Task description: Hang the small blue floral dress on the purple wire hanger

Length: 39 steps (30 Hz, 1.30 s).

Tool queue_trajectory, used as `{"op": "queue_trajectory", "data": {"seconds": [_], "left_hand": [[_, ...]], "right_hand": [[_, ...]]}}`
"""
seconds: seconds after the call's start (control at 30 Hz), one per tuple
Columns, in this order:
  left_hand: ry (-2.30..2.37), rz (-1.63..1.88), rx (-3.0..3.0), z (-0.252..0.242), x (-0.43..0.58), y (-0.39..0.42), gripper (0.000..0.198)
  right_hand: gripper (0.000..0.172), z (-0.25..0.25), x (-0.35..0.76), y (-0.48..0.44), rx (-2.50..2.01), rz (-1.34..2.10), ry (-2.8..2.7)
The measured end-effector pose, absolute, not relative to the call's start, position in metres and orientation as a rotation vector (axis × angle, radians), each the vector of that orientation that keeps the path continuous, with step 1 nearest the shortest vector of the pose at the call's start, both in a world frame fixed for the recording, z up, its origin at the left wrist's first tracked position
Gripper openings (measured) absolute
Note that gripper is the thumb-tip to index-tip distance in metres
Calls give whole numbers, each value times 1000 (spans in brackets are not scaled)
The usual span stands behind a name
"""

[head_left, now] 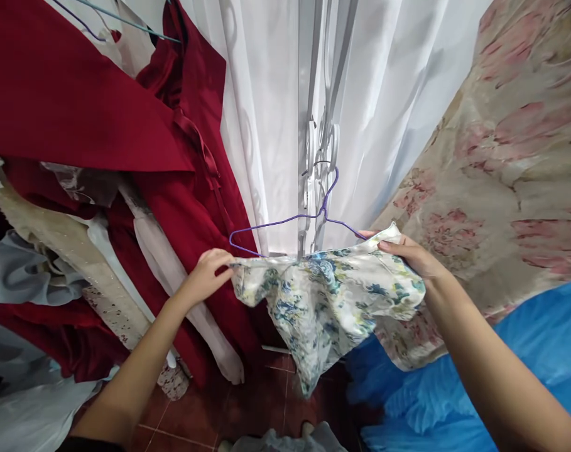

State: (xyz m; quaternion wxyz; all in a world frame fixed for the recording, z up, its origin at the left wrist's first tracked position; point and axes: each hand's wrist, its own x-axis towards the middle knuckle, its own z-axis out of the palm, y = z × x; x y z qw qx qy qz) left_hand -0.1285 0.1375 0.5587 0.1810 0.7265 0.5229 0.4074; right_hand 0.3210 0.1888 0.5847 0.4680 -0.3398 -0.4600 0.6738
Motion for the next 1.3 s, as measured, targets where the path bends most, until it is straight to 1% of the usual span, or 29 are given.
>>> {"op": "queue_trajectory", "data": {"seconds": [0.07, 0.13, 0.33, 0.43, 0.53, 0.6, 0.67, 0.73, 0.8, 0.9, 1.1, 1.2, 1.3], "left_hand": [[1542, 1172, 2192, 574, -135, 153, 7], [1573, 1153, 2330, 589, -133, 166, 14], [1514, 1264, 2336, 609, -106, 193, 24], [1531, 1409, 2336, 611, -98, 201, 24], [1484, 1642, 2239, 612, -93, 208, 25], [1376, 1800, 2130, 615, -90, 210, 26], [1213, 1883, 2004, 619, -88, 209, 25], [1029, 1827, 1850, 625, -87, 204, 24], [902, 1688, 1688, 632, -84, 197, 24], [850, 1506, 1578, 640, -74, 190, 27], [962, 1369, 1938, 632, -54, 206, 29], [1163, 1296, 2092, 620, -57, 205, 22], [1286, 1253, 2205, 611, -66, 192, 26]], "right_hand": [[34, 589, 316, 185, -851, 1640, -1104], [32, 592, 312, 181, -850, 1592, -1082], [45, 596, 315, 171, -824, 1614, -995], [47, 593, 317, 169, -818, 1601, -994], [48, 591, 316, 171, -781, 1582, -1010], [48, 592, 314, 174, -751, 1570, -1018], [47, 593, 311, 177, -734, 1579, -1028], [47, 595, 309, 180, -743, 1625, -1055], [46, 597, 308, 182, -760, 1685, -1088], [45, 600, 308, 185, -792, 1732, -1109], [41, 601, 316, 182, -922, 1734, -1166], [38, 589, 327, 176, -960, 1608, -1239], [33, 569, 342, 163, -993, 1352, -1279]]}}
